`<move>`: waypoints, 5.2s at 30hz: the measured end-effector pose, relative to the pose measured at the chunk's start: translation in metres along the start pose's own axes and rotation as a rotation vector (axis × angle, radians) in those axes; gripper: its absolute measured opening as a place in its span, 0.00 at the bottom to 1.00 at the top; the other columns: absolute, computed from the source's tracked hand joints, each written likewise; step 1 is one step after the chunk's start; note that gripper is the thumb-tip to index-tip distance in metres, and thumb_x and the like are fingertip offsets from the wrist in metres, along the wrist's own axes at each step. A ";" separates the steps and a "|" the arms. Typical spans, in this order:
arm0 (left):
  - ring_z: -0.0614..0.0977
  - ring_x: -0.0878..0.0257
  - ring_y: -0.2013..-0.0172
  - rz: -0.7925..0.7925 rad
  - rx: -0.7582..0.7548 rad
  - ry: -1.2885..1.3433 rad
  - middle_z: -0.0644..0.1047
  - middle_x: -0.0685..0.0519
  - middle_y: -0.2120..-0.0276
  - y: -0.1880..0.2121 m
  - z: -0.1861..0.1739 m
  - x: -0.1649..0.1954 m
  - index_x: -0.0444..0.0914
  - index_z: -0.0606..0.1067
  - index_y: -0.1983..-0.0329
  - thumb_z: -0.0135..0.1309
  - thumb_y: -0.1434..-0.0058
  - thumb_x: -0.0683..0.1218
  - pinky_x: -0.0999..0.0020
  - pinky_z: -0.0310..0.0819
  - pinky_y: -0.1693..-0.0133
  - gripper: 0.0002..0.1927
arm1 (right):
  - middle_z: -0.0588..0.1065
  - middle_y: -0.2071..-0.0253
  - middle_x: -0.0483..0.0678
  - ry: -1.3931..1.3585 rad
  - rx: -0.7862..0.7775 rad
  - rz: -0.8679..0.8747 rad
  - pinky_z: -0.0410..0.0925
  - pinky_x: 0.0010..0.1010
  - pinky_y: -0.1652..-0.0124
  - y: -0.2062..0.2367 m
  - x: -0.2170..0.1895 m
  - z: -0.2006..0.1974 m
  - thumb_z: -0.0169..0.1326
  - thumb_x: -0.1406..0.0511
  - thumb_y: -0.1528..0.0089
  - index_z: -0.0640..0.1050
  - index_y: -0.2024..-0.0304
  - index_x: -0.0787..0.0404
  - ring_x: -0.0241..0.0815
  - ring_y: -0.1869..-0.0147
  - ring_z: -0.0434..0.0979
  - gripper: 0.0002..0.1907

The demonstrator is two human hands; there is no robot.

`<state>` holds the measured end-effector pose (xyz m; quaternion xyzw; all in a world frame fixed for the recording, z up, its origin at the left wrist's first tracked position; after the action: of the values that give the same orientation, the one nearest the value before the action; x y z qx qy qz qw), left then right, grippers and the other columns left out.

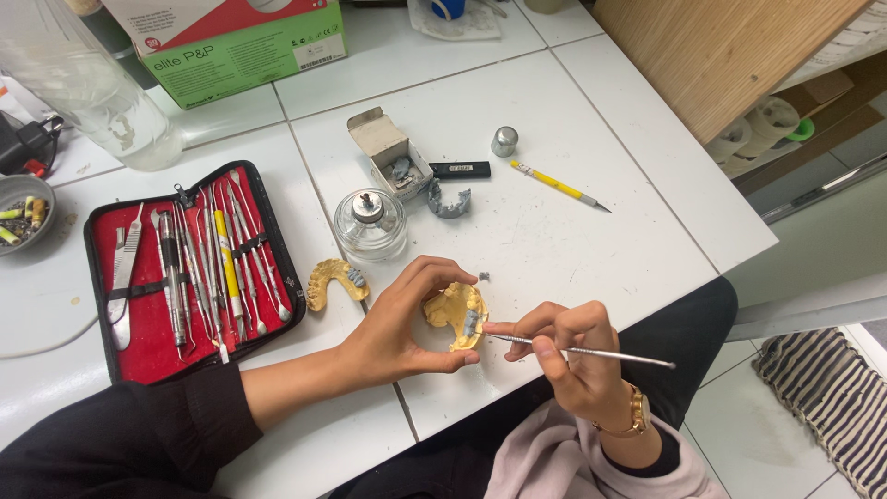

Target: The person holds a yellow dental plaster model in one hand and uses a metal waxing instrument in the other to shape and smooth wax around the teeth on the model. They periodically dip the instrument tip into a small glass dish of wax before returning to work on the model.

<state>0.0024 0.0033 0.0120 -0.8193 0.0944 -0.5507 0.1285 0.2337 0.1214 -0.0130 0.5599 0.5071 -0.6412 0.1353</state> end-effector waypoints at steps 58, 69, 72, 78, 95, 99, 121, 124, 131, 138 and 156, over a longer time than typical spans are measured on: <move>0.82 0.64 0.52 -0.050 0.039 0.117 0.78 0.52 0.56 0.000 0.001 -0.011 0.38 0.69 0.52 0.75 0.54 0.57 0.67 0.77 0.49 0.35 | 0.80 0.53 0.54 -0.445 0.045 0.380 0.79 0.31 0.59 -0.103 0.014 -0.013 0.59 0.65 0.33 0.76 0.46 0.66 0.44 0.47 0.83 0.15; 0.78 0.57 0.45 0.046 0.055 -0.037 0.74 0.49 0.47 -0.001 0.005 -0.017 0.36 0.67 0.43 0.69 0.43 0.51 0.64 0.73 0.45 0.31 | 0.77 0.55 0.57 -0.212 0.286 -0.020 0.79 0.48 0.39 -0.008 0.019 0.034 0.49 0.69 0.27 0.64 0.49 0.60 0.44 0.49 0.80 0.08; 0.78 0.57 0.46 -0.004 0.049 0.002 0.72 0.47 0.48 0.001 0.004 -0.015 0.35 0.65 0.42 0.64 0.38 0.45 0.64 0.74 0.47 0.26 | 0.76 0.60 0.57 -0.121 0.316 -0.047 0.77 0.39 0.48 -0.006 0.018 0.040 0.50 0.72 0.30 0.59 0.51 0.57 0.42 0.57 0.78 0.13; 0.79 0.59 0.51 -0.112 0.026 0.070 0.73 0.47 0.49 0.003 0.005 -0.018 0.36 0.65 0.41 0.47 0.36 0.32 0.65 0.76 0.49 0.20 | 0.72 0.69 0.51 0.062 0.376 -0.107 0.73 0.28 0.63 0.000 0.017 0.041 0.48 0.73 0.32 0.56 0.54 0.55 0.37 0.66 0.72 0.15; 0.79 0.55 0.50 0.121 0.094 -0.058 0.72 0.47 0.53 0.005 0.004 -0.005 0.35 0.64 0.49 0.61 0.46 0.31 0.63 0.74 0.47 0.25 | 0.67 0.65 0.49 0.130 0.242 -0.238 0.81 0.52 0.43 0.008 0.018 0.045 0.43 0.76 0.34 0.53 0.54 0.54 0.35 0.62 0.65 0.16; 0.79 0.55 0.51 0.125 0.110 -0.067 0.72 0.47 0.54 0.005 0.005 -0.003 0.35 0.64 0.49 0.61 0.45 0.31 0.63 0.74 0.48 0.24 | 0.68 0.65 0.50 0.112 0.237 -0.240 0.80 0.54 0.42 0.009 0.019 0.045 0.44 0.76 0.34 0.54 0.54 0.55 0.35 0.62 0.65 0.16; 0.79 0.54 0.51 0.152 0.113 -0.096 0.71 0.47 0.52 0.005 0.006 -0.004 0.35 0.65 0.49 0.61 0.43 0.33 0.62 0.75 0.51 0.23 | 0.70 0.65 0.51 0.124 0.244 -0.260 0.81 0.56 0.44 0.013 0.023 0.045 0.44 0.76 0.35 0.55 0.54 0.56 0.37 0.62 0.68 0.15; 0.79 0.54 0.51 0.154 0.113 -0.090 0.71 0.47 0.52 0.005 0.006 -0.003 0.35 0.65 0.49 0.62 0.43 0.33 0.62 0.75 0.51 0.23 | 0.69 0.65 0.51 0.115 0.245 -0.268 0.81 0.55 0.44 0.012 0.023 0.045 0.44 0.76 0.35 0.55 0.53 0.56 0.36 0.62 0.67 0.15; 0.79 0.53 0.50 0.153 0.111 -0.091 0.71 0.47 0.52 0.005 0.005 -0.003 0.35 0.64 0.49 0.61 0.43 0.32 0.62 0.75 0.50 0.24 | 0.70 0.66 0.51 0.125 0.240 -0.277 0.80 0.55 0.44 0.011 0.024 0.046 0.44 0.76 0.35 0.55 0.54 0.56 0.37 0.62 0.68 0.15; 0.79 0.53 0.49 0.139 0.109 -0.095 0.71 0.46 0.51 0.005 0.005 -0.004 0.35 0.65 0.48 0.61 0.44 0.32 0.62 0.75 0.50 0.24 | 0.70 0.65 0.52 0.109 0.225 -0.278 0.80 0.55 0.42 0.011 0.025 0.045 0.44 0.76 0.34 0.55 0.54 0.56 0.37 0.62 0.69 0.15; 0.79 0.53 0.51 0.154 0.116 -0.083 0.71 0.46 0.52 0.005 0.005 -0.003 0.35 0.65 0.49 0.61 0.42 0.33 0.62 0.75 0.51 0.22 | 0.70 0.64 0.52 0.094 0.238 -0.267 0.79 0.56 0.42 0.013 0.025 0.047 0.44 0.76 0.34 0.55 0.53 0.55 0.38 0.61 0.68 0.16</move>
<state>0.0064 -0.0005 0.0061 -0.8230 0.1194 -0.5093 0.2215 0.2078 0.0875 -0.0476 0.5287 0.5033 -0.6822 -0.0421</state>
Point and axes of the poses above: each hand's wrist, its own y-axis away from the middle knuckle, its own z-axis out of the palm, x = y × z, the point moved 1 cm from there along -y, towards the middle knuckle
